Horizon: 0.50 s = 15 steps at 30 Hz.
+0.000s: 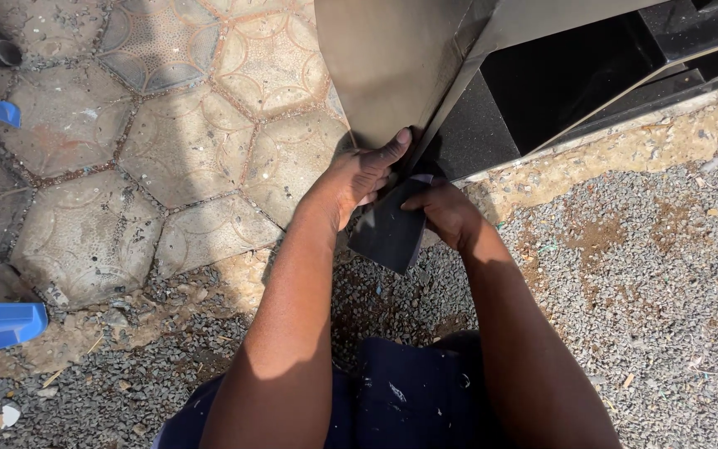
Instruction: The person sands the edges and corners of a black cabinet using a sanding block. They work on the side edge, the front edge, and the interior bottom edge of the cabinet.
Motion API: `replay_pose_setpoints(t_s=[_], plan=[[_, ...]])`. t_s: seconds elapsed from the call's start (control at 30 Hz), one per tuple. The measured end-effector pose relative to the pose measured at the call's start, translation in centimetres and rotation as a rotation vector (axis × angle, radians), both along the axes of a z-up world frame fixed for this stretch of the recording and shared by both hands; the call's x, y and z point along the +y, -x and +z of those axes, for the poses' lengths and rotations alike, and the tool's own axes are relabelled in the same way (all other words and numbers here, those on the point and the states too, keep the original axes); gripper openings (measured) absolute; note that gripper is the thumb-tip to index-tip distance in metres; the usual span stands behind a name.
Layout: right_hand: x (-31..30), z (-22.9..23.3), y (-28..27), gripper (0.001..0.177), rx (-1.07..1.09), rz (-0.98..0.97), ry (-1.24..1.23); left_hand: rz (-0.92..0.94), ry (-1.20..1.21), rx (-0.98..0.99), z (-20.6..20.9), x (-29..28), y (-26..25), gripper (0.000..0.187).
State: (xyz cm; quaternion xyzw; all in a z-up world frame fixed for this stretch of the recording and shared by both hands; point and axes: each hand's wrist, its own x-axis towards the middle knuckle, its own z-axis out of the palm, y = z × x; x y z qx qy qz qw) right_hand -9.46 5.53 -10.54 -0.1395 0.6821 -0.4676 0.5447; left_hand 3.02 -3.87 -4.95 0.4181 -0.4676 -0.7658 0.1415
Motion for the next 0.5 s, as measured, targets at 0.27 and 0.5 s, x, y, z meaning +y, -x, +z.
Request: replay_pose_setpoints(t_s=[0.27,0.5], plan=[[4.0,5.4,3.6,0.025,0.574,0.347,0.184,-0.022,-0.023,0.000,2.3,0.4,-0.1,0.118],[-0.1,-3.9,5.6,0.045,1.302,0.484,0.654,0.039,0.035,-0.015,2.1,1.4,0.4,0.118]])
